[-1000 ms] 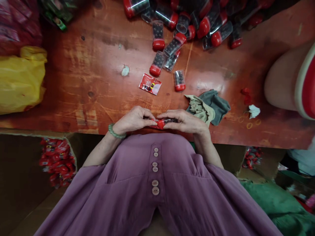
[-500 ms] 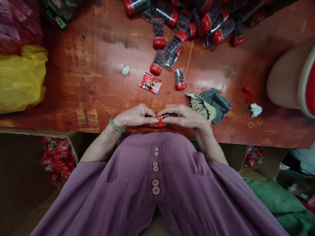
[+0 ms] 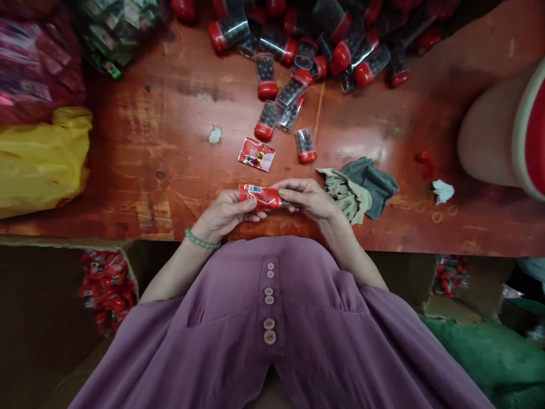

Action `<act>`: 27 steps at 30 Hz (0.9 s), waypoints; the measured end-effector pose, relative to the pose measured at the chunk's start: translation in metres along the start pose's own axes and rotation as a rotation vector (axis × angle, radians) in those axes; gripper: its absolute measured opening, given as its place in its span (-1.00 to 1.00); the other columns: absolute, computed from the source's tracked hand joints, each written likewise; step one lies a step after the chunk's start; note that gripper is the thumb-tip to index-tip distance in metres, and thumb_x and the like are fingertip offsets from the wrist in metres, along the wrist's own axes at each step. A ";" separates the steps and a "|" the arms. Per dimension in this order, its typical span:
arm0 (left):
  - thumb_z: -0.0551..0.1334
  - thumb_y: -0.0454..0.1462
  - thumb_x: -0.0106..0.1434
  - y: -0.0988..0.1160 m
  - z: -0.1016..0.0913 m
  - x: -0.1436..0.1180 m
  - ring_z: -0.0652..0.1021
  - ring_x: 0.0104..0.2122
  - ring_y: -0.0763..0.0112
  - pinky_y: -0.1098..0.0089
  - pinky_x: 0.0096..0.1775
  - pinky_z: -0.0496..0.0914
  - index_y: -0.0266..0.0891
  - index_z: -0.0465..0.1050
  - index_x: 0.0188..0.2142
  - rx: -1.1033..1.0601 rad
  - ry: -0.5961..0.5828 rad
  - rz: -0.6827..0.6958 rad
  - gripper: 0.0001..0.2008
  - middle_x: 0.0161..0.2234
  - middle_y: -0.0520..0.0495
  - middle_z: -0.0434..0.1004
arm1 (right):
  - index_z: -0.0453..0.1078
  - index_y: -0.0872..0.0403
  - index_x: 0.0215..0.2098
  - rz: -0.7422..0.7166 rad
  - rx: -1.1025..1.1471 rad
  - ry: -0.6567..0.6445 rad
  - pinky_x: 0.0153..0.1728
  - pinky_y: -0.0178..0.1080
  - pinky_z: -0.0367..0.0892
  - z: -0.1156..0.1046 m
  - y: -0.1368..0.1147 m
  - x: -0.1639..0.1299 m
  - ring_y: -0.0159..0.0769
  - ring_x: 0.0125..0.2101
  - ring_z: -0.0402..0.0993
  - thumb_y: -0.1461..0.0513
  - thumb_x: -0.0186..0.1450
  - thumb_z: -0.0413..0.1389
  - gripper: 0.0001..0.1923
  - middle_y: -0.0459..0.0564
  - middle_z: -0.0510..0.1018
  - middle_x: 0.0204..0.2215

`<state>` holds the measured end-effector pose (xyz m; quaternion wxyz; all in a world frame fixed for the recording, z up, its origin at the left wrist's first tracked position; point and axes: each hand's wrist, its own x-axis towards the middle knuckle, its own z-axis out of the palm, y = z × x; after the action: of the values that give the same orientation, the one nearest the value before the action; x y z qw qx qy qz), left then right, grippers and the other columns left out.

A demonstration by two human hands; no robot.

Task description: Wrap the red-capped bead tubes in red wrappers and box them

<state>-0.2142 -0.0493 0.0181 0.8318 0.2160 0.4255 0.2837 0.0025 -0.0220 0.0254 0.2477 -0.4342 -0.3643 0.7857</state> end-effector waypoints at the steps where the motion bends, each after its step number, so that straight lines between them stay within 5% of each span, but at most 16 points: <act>1: 0.51 -0.03 -0.08 -0.003 0.003 -0.001 0.61 -0.48 0.46 0.50 -0.39 0.51 -0.29 0.60 -0.31 0.001 0.046 0.007 -0.57 -0.40 -0.14 0.66 | 0.58 0.07 -0.27 -0.004 0.010 0.002 -0.66 -0.47 0.09 0.001 0.001 0.000 -0.59 -0.64 0.18 0.06 0.12 0.33 -0.71 -0.20 0.51 -0.56; 7: 0.48 -0.03 -0.02 -0.009 0.015 -0.001 0.53 -0.59 0.54 0.54 -0.51 0.43 -0.33 0.55 -0.40 0.078 0.183 0.022 -0.60 -0.51 -0.08 0.61 | 0.57 0.07 -0.26 -0.058 -0.047 0.058 -0.66 -0.46 0.08 0.008 0.005 -0.004 -0.60 -0.63 0.18 0.04 0.17 0.29 -0.71 -0.20 0.49 -0.53; 15: 0.52 -0.07 -0.13 -0.013 0.023 0.004 0.52 -0.55 0.55 0.53 -0.47 0.42 -0.27 0.52 -0.38 -0.116 0.202 0.115 -0.59 -0.52 0.02 0.56 | 0.51 0.04 -0.20 -0.175 -0.048 0.183 -0.63 -0.43 0.08 0.024 0.015 -0.001 -0.61 -0.66 0.14 0.01 0.24 0.23 -0.70 -0.23 0.43 -0.54; 19: 0.50 -0.11 -0.09 -0.014 0.027 0.007 0.46 -0.56 0.62 0.53 -0.45 0.39 -0.27 0.52 -0.39 -0.148 0.279 0.154 -0.65 -0.49 0.05 0.56 | 0.47 0.04 -0.12 -0.269 -0.260 0.265 -0.48 -0.37 0.28 0.033 0.015 0.000 -0.51 -0.56 0.27 0.05 0.32 0.14 -0.72 -0.18 0.45 -0.49; 23: 0.52 -0.13 -0.13 -0.014 0.030 0.009 0.43 -0.59 0.63 0.53 -0.48 0.34 -0.27 0.51 -0.46 -0.191 0.316 0.162 -0.66 -0.56 0.08 0.51 | 0.43 0.06 -0.05 -0.505 -0.638 0.393 -0.14 -0.21 0.41 0.040 0.018 -0.001 -0.33 -0.25 0.48 0.13 0.37 0.08 -0.75 0.01 0.57 -0.23; 27: 0.54 -0.09 -0.15 -0.014 0.031 0.011 0.44 -0.61 0.62 0.54 -0.49 0.33 -0.29 0.54 -0.48 -0.208 0.319 0.210 -0.64 -0.60 0.08 0.50 | 0.39 0.06 0.00 -0.634 -0.750 0.423 -0.12 -0.18 0.45 0.040 0.024 0.003 -0.30 -0.21 0.52 0.16 0.40 0.03 -0.74 0.06 0.59 -0.13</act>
<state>-0.1787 -0.0562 0.0199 0.7376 0.1242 0.4954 0.4418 -0.0356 -0.0485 0.0195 0.3687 -0.5103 -0.6756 0.3836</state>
